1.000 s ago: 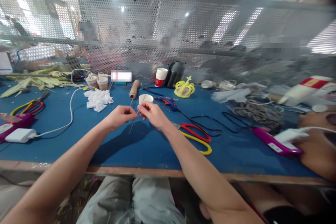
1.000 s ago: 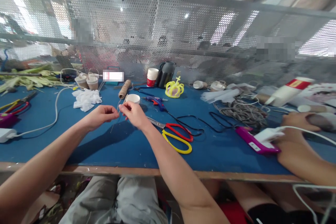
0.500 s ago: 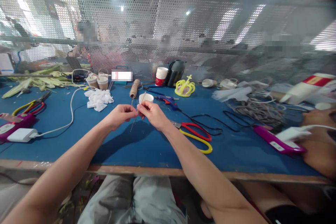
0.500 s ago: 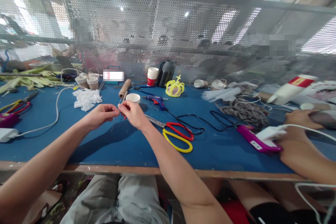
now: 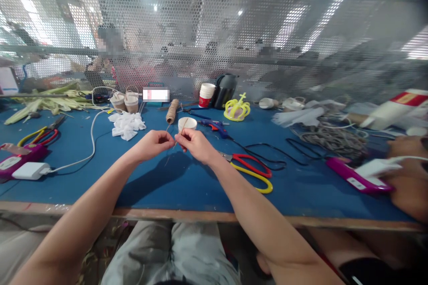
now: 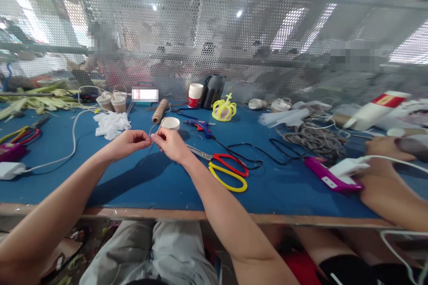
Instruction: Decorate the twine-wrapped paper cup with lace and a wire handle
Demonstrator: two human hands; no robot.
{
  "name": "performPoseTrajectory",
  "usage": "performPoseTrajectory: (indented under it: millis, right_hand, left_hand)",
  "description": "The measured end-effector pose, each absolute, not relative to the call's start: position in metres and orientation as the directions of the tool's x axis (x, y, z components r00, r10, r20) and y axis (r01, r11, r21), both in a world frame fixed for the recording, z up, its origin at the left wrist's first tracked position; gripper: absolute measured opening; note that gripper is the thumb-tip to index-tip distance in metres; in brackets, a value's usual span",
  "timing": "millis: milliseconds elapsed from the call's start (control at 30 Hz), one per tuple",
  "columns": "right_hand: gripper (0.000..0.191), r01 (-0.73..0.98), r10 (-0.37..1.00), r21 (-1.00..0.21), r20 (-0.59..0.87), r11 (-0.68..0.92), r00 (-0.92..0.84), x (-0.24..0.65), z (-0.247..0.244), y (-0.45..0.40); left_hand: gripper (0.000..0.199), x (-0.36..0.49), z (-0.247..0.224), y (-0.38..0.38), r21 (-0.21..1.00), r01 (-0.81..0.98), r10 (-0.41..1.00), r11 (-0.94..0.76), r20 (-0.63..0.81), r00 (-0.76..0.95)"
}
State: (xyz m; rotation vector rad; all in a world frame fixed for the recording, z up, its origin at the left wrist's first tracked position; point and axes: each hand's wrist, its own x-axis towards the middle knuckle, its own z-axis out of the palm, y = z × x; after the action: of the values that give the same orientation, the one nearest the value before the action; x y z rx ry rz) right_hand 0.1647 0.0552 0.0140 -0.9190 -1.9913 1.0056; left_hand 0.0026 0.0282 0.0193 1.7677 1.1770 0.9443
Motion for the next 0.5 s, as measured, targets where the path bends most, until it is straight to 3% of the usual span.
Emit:
performPoseTrajectory:
  millis: [233, 500]
  right_hand:
    - [0.028, 0.341, 0.833, -0.819, 0.267, 0.461, -0.485, 0.1642, 0.0178, 0.0526]
    - [0.031, 0.347, 0.841, -0.819, 0.271, 0.457, -0.469, 0.1649, 0.0175, 0.0525]
  left_hand:
    - [0.017, 0.0057, 0.0168, 0.028, 0.833, 0.459, 0.945, -0.309, 0.216, 0.244]
    - [0.021, 0.0088, 0.0131, 0.0285, 0.84, 0.444, 0.947, -0.312, 0.24, 0.212]
